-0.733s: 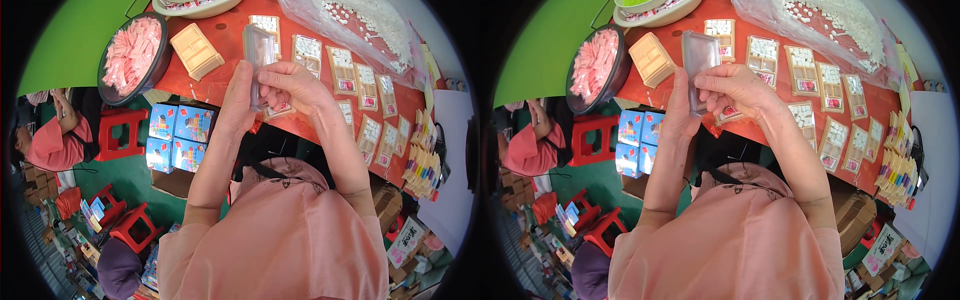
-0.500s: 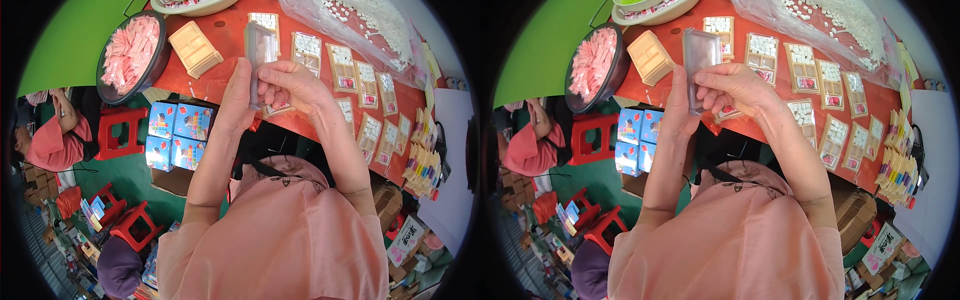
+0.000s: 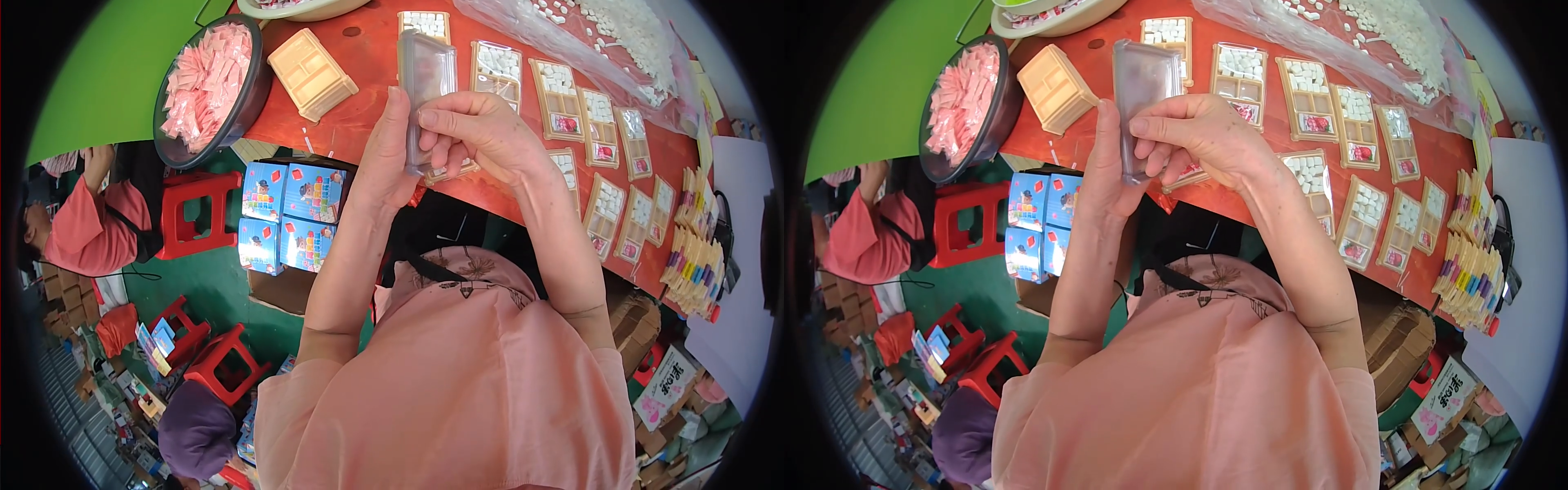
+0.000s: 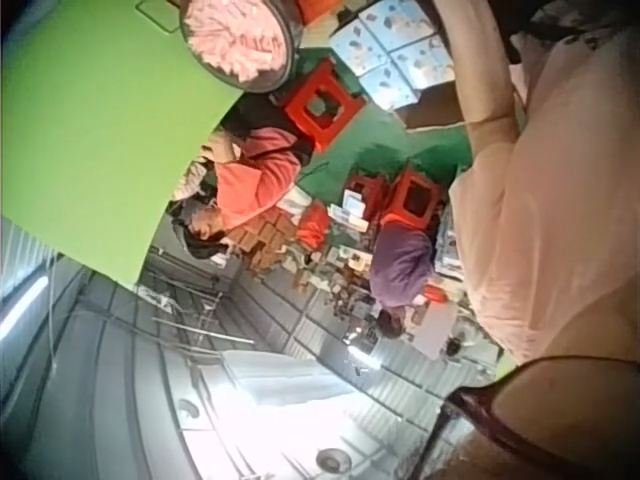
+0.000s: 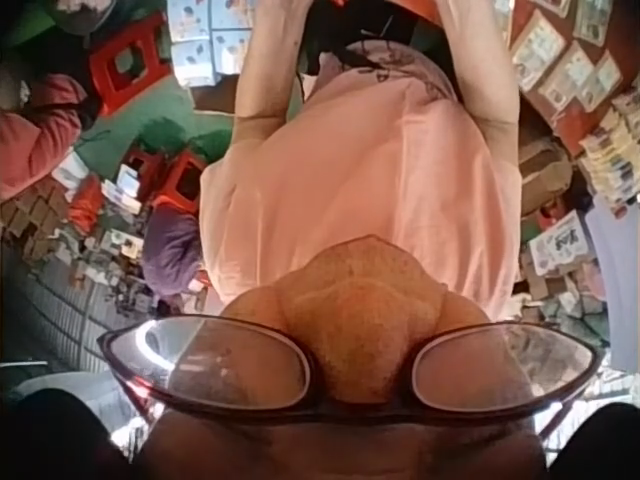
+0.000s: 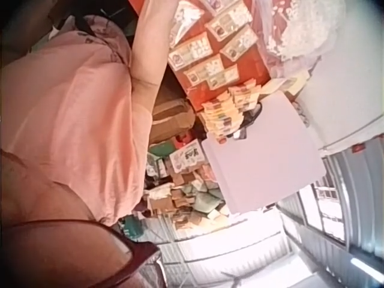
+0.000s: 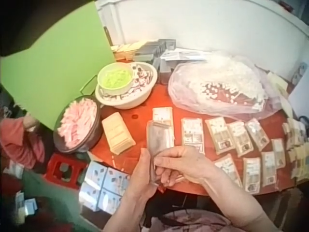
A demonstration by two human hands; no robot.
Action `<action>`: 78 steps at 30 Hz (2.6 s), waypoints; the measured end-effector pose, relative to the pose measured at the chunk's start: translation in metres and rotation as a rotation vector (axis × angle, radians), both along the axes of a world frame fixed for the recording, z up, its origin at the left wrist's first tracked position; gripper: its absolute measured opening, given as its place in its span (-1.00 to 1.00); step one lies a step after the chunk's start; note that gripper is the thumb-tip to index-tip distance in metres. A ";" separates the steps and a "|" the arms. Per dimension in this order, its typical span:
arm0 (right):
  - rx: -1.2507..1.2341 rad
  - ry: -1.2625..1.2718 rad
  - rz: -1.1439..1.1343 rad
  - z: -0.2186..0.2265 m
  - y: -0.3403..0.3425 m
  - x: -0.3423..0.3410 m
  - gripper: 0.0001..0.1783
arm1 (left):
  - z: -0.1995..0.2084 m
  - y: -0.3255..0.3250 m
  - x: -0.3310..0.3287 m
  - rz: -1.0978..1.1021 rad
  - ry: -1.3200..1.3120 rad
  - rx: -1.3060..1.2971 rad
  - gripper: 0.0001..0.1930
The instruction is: Package small white blocks into partitioned boxes and seal them in plastic sleeves.
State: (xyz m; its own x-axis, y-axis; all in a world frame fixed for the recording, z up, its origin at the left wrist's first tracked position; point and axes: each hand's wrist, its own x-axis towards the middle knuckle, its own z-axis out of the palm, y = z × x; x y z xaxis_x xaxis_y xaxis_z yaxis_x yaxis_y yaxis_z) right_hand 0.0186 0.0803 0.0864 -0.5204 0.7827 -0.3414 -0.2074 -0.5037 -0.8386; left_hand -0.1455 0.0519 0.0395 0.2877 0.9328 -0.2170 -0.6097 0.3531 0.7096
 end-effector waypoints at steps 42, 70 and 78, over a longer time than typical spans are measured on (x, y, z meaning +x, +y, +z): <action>0.692 -0.426 0.089 0.017 -0.044 0.036 -0.83 | 0.040 -0.004 0.039 0.071 0.049 -0.116 -0.55; 0.903 -0.445 0.035 -0.004 -0.061 0.034 -0.95 | 0.026 -0.018 0.033 -0.011 -0.019 -0.171 -0.54; 0.166 -0.003 -0.153 -0.001 -0.046 0.032 -0.68 | 0.008 -0.020 0.022 -0.225 -0.067 0.108 -0.53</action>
State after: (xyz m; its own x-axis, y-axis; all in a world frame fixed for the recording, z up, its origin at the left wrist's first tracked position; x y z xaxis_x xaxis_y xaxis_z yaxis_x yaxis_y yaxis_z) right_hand 0.0506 0.0345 0.0850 -0.3908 0.8978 -0.2030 -0.2684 -0.3221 -0.9079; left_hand -0.1238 0.0320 0.0475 0.5008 0.8605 -0.0935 -0.5711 0.4096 0.7114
